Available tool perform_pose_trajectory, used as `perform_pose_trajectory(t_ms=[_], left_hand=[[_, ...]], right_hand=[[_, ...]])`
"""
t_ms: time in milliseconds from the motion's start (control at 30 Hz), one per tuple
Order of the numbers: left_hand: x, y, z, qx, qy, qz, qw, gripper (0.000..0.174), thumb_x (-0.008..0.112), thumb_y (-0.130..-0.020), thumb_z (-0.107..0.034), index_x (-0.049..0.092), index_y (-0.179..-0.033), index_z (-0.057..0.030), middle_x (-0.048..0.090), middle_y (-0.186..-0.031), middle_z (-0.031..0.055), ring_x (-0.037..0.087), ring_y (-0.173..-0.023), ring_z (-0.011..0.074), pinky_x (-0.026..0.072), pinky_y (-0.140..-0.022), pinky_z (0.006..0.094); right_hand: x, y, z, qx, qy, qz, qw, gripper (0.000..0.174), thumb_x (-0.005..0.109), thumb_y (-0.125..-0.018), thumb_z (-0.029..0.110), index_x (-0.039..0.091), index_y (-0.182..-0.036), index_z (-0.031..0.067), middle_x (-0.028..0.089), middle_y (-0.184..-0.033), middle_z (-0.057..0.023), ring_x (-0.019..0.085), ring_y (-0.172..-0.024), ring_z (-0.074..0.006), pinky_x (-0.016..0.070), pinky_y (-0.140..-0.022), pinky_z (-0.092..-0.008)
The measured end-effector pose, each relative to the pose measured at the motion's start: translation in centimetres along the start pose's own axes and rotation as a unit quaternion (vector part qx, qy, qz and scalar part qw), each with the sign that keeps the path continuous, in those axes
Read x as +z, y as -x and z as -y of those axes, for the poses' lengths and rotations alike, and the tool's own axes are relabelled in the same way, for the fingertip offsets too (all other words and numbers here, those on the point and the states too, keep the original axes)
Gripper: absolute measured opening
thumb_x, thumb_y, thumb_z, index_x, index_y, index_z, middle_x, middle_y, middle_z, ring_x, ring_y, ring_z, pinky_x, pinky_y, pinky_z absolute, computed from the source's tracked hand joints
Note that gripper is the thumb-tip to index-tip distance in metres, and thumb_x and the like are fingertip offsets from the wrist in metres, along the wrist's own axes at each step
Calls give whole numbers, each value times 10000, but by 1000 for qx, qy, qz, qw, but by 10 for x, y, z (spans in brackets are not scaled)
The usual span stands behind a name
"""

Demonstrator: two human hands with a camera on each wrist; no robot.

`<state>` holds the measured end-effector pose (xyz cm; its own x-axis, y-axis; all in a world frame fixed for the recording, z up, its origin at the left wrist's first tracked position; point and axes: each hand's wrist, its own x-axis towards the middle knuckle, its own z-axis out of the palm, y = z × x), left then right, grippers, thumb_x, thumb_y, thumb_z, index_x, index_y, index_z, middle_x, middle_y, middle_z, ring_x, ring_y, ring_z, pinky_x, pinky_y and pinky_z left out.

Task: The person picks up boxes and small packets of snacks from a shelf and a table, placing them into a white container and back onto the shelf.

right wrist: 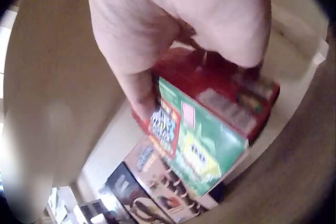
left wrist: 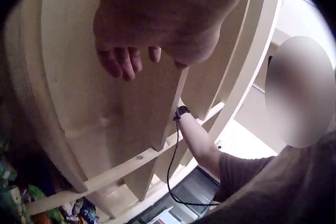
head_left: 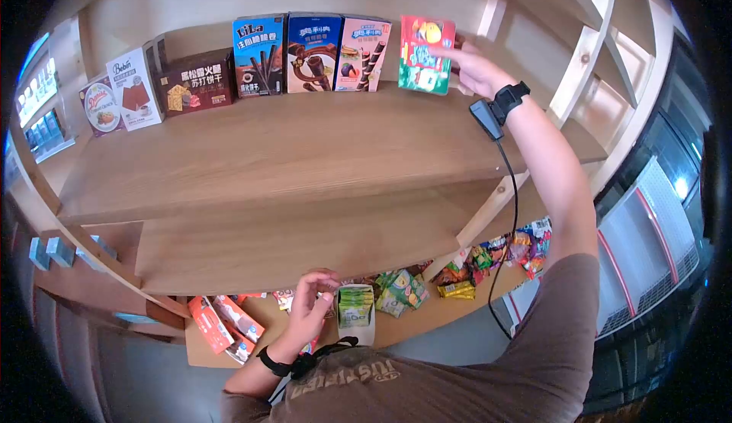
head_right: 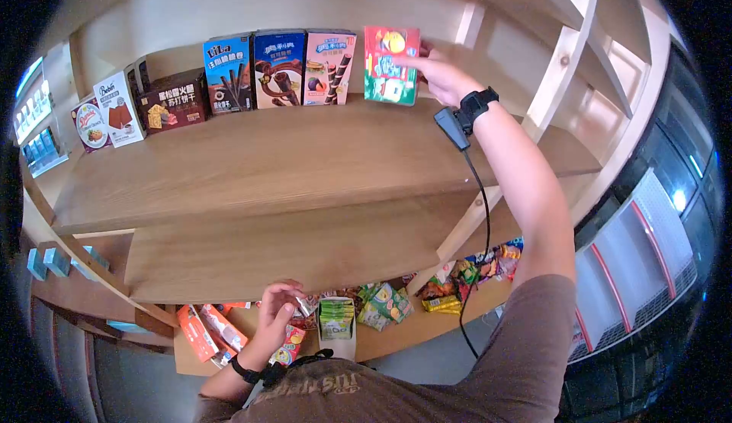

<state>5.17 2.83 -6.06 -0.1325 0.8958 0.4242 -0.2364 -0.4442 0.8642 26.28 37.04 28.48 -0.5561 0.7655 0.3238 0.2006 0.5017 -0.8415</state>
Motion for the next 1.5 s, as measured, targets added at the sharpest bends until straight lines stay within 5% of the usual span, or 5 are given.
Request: perform_pose_trajectory(t_ms=[67,1167,1367,1433,1500], left_hand=[[4,-6,3,8,-16,-11,1000,290,525,-931,-83,446,-1208,-51,492,-1223,117,526,-1067,191,420,-917,339],[18,-39,33,-48,-49,11,998,289,535,-938,-118,432,-1201,-56,500,-1213,124,528,-1050,197,426,-925,352],[8,-33,42,-88,-87,12,992,308,583,-920,-124,462,-1187,-27,536,-1187,102,521,-1052,179,419,-927,327],[1,-32,48,-82,-178,13,981,309,606,-895,-115,483,-1165,-26,555,-1158,105,529,-1046,197,427,-915,334],[-8,-35,50,-27,-295,11,955,294,628,-859,-99,517,-1121,-26,567,-1137,126,536,-1045,248,426,-913,361]], right_hand=[[-11,-9,-8,71,115,62,989,711,736,-822,319,399,-1402,85,426,-1431,-87,326,-1351,-223,167,-1138,-426],[-11,-22,-44,131,106,44,985,604,738,-825,273,459,-1327,88,494,-1315,-91,521,-1158,-236,481,-942,-443],[-35,87,6,-135,134,112,975,508,630,-870,399,623,-1168,-12,553,-1300,-171,575,-1096,-220,492,-849,-295],[-22,135,40,-187,121,177,959,713,690,-828,465,372,-1396,175,497,-1332,-186,518,-1181,-360,443,-924,-615],[25,206,35,-48,144,2,988,401,522,-936,303,566,-1167,-21,648,-1078,-114,621,-1003,-182,472,-925,-297]])
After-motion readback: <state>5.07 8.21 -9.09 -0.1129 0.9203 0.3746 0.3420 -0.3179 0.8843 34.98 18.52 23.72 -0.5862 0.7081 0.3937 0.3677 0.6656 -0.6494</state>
